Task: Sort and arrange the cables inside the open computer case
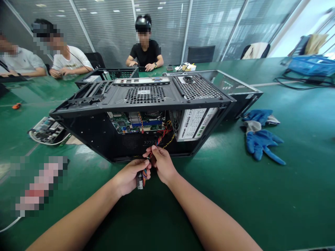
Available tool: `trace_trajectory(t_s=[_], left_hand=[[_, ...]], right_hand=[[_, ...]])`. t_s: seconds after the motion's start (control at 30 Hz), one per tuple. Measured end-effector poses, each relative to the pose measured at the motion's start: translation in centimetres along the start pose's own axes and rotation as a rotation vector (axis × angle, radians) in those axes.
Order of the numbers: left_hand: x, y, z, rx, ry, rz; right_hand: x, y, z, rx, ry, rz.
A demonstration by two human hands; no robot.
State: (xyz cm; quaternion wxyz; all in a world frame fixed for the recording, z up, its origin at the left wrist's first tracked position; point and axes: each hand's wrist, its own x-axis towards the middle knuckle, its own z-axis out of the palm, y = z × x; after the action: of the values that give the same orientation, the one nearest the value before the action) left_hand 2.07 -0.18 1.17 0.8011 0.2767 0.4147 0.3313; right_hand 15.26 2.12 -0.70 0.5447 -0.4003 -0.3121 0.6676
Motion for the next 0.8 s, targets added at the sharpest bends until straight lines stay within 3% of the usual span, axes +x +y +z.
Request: trace_trajectory(t_s=[0.3,0.8], left_hand=[[0.0,0.01,-0.17,0.015,-0.067,0.002],[0.28,0.1,-0.04,0.505,0.037,0.192]], right_hand=[[-0.28,-0.39,0.19,-0.023,0.0,0.016],[-0.12,0.27,-0.01,-0.086,0.024,-0.044]])
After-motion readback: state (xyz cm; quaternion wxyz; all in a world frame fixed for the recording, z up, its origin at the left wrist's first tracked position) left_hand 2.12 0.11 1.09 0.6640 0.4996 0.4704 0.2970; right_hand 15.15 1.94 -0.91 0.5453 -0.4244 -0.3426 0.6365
